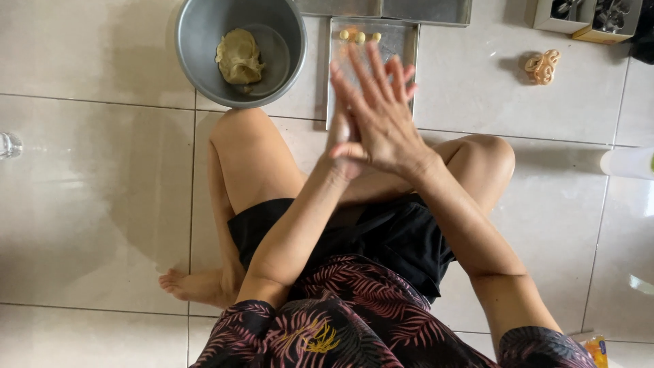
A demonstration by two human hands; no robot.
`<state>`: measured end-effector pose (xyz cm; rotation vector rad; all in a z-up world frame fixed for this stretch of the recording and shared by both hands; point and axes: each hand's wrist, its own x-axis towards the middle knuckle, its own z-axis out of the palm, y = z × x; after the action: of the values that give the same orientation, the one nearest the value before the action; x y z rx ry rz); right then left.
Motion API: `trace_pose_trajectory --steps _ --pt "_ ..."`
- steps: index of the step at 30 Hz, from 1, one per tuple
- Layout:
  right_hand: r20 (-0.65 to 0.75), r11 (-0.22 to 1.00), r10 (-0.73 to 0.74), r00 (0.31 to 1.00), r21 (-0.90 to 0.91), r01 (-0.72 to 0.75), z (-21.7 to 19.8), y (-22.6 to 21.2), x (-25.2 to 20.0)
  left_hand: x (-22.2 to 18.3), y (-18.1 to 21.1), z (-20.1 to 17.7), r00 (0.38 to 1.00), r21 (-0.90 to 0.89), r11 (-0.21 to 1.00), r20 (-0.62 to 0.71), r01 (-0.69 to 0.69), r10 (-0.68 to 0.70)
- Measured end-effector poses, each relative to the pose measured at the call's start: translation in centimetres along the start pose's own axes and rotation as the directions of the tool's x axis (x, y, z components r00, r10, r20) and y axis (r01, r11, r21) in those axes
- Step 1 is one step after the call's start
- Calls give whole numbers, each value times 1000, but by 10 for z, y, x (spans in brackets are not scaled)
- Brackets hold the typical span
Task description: Shaping small dough balls from a larger mass and arranging them on a baking sheet.
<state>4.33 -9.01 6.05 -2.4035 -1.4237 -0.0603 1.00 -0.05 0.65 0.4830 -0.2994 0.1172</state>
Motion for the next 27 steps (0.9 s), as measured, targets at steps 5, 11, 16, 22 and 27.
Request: trace_pose_trajectory --steps 5,11,16,22,27 --pt "-56 956 -33 998 288 47 -31 -18 4 9 -55 -29 980 -301 950 198 82 -22" --pt "-564 877 229 793 473 84 -83 23 -25 35 59 82 849 -409 869 -317 279 -422" --pt "-382 891 250 890 450 -57 -63 -19 -44 35 52 77 860 -439 858 -293 268 -419" --pt "-401 828 358 843 553 -88 -35 -15 -44 25 36 59 858 -418 867 -302 272 -415" --pt "-324 795 337 884 601 -83 -38 -12 -41 17 17 13 929 -342 910 -196 235 -314"
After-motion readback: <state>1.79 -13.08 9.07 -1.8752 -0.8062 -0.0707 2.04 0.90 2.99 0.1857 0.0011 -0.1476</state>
